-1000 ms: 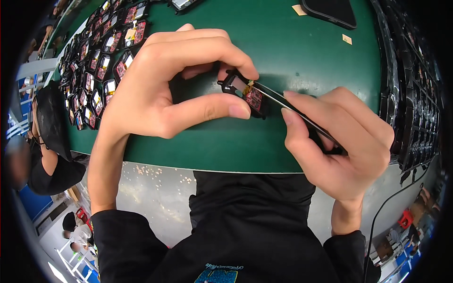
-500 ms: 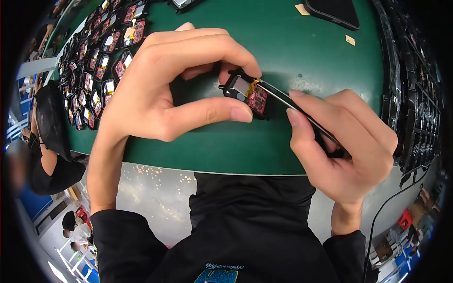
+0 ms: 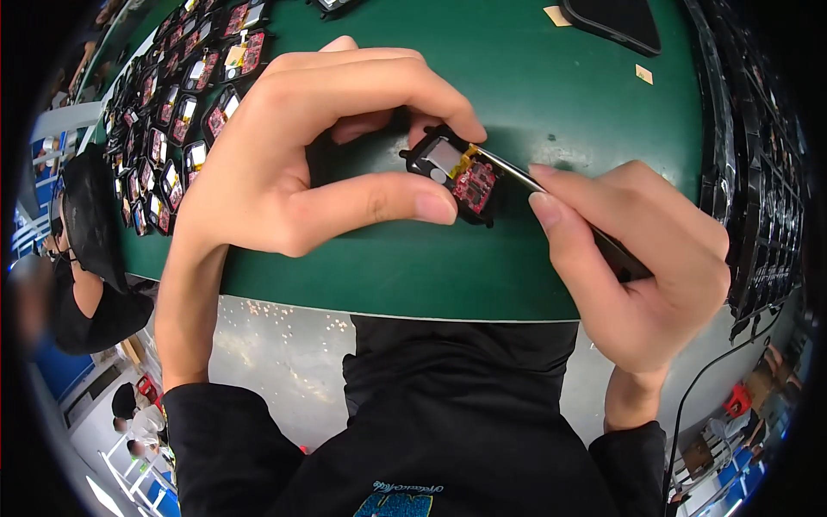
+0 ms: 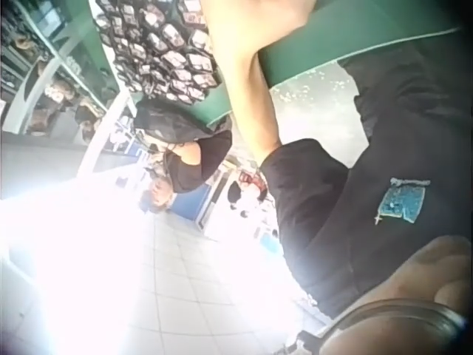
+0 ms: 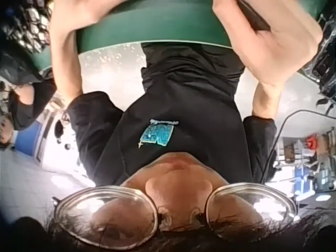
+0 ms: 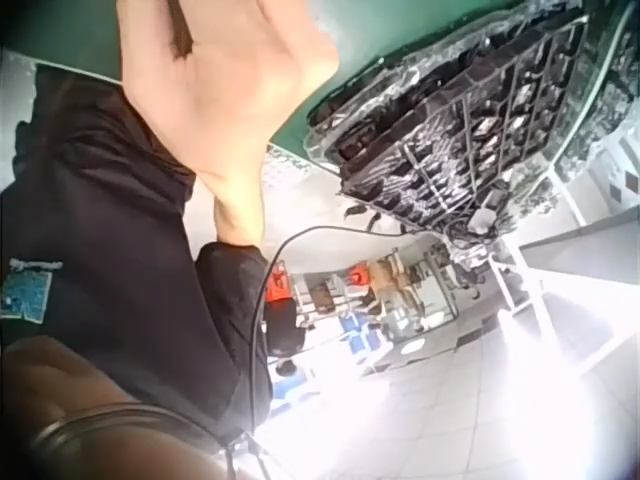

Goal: Assembling electronic watch components by using tweezers to seat internal parts.

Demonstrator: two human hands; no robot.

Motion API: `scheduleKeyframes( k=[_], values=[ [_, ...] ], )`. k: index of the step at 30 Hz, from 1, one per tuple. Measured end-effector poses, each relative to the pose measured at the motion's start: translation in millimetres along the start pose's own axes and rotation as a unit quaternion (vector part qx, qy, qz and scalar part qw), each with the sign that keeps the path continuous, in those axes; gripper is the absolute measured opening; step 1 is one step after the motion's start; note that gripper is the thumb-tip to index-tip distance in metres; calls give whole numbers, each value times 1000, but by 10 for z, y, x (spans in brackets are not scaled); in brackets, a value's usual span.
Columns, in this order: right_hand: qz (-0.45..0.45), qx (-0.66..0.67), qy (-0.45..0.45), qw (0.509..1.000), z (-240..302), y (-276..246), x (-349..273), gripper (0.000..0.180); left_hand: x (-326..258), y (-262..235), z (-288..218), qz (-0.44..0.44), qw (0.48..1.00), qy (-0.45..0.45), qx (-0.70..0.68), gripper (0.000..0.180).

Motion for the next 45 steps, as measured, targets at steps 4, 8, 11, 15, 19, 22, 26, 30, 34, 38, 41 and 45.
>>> scheduleKeyframes(
  k=[4, 8, 11, 15, 19, 22, 26, 30, 34, 38, 41, 45],
  values=[
    [37, 31, 56, 997, 18, -45, 19, 20, -8, -23, 16, 24, 999, -6, -21, 62],
    [38, 34, 60, 997, 23, -42, 13, 20, -18, -47, 28, 29, 1000, 9, 3, 61],
    [37, 38, 72, 996, 18, -46, 9, 20, 11, -39, 8, 32, 999, 8, 9, 61],
    [45, 32, 61, 997, 4, -36, 10, 21, 17, -34, -9, 38, 999, 25, 19, 61],
    [55, 20, 51, 997, 9, -45, 33, 22, 23, -16, -22, 19, 998, 41, 39, 61],
    [56, 24, 45, 997, 7, -53, 41, 22, 35, -25, -44, 20, 997, 54, 47, 60],
    [53, 28, 63, 996, 16, -41, 23, 21, 13, -16, -40, 26, 997, 53, 41, 59],
    [48, 32, 60, 997, -16, -50, -1, 21, 20, -3, -45, 13, 997, 56, 47, 59],
    [49, 32, 40, 997, -22, -56, -21, 22, 37, 25, -33, 12, 998, 48, 28, 58],
    [51, 42, 37, 997, -16, -19, -11, 22, -7, 27, -6, 12, 999, 44, 25, 56],
    [52, 41, 40, 997, -6, -9, 14, 22, -60, -17, -10, 14, 999, 37, 35, 58],
    [-13, 48, 46, 998, -30, -123, 27, 19, 40, -38, -47, 5, 999, 31, 36, 66]
  ],
)
Point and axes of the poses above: each hand's wrist, its own x-axis towards the middle knuckle, its own y-axis out of the palm, z = x × y, the point moved 1 cm from there along x, towards the middle knuckle, and after that the axes turned 5 degrees about x, right-handed, at the moved point
